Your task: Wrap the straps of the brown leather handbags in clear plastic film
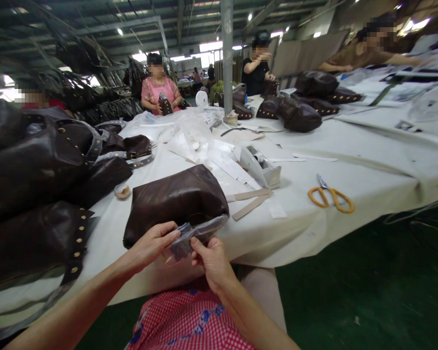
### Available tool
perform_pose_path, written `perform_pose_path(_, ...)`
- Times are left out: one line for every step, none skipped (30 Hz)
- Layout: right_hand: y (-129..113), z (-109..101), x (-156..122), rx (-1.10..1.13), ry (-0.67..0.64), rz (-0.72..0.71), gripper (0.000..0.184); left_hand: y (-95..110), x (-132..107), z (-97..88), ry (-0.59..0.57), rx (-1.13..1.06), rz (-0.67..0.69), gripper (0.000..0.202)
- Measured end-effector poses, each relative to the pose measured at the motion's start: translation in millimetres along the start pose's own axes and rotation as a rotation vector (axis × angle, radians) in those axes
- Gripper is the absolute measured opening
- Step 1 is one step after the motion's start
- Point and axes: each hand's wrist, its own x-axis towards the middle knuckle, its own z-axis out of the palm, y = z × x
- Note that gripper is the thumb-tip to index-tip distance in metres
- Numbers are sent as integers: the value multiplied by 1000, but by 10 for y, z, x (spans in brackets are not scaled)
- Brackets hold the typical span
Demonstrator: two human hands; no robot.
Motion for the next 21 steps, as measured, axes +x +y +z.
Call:
perform_pose_path(1, -2, -2, -20, 14, -21, 49, 25, -8, 6, 9, 31, 13, 33)
perform_pose_path(6, -4, -4, -36, 30, -41, 49, 50, -20, 16, 12, 66, 24, 33)
perform_pose_path(15, -6, -8, -46, 44, -57, 50, 71, -38, 30, 14, 109, 34, 33)
perform_pose_path(28, -9, -13, -48, 54, -68, 50, 85, -62, 50, 19, 162, 46, 32)
perform_pose_path(47, -12, -19, -43, 59, -71, 50, 89, -89, 74, 37, 222, 61, 29)
perform_pose_path(70, -16, -26, -33, 57, -66, 50, 82, -118, 104, 65, 284, 77, 25)
perform_pose_path(97, -23, -32, -20, 49, -54, 50, 67, -147, 137, 101, 339, 94, 21)
perform_pose_path(125, -31, -38, -4, 40, -37, 49, 45, -174, 170, 140, 381, 109, 18)
perform_pose_path(153, -41, -42, 11, 31, -20, 49, 20, -195, 201, 173, 403, 122, 15)
perform_pose_path(177, -52, -44, 22, 24, -4, 49, -6, -211, 226, 187, 408, 134, 12)
perform_pose_path(196, -63, -45, 28, 17, 10, 50, -28, -219, 241, 183, 404, 143, 9)
perform_pose_path(208, -73, -44, 30, 10, 19, 50, -47, -220, 245, 163, 398, 149, 9)
perform_pose_path(211, -80, -42, 26, 1, 25, 50, -60, -214, 237, 138, 393, 153, 9)
perform_pose_path(207, -85, -39, 18, -7, 27, 50, -67, -203, 218, 110, 391, 155, 10)
perform_pose_path(198, -85, -35, 7, -16, 24, 49, -71, -188, 191, 82, 392, 159, 12)
perform_pose_path(184, -83, -30, -2, -20, 20, 49, -70, -170, 161, 59, 396, 165, 13)
perform_pose_path(170, -80, -25, -8, -21, 18, 49, -68, -150, 132, 41, 401, 175, 14)
perform_pose_path(156, -76, -19, -12, -18, 18, 49, -63, -132, 108, 27, 407, 188, 15)
perform_pose_path(145, -74, -14, -18, -15, 21, 48, -57, -116, 93, 19, 414, 199, 16)
perform_pose_path(137, -74, -8, -23, -13, 28, 48, -51, -103, 87, 17, 424, 207, 16)
perform_pose_path(130, -76, -4, -29, -13, 36, 47, -44, -92, 90, 24, 437, 212, 17)
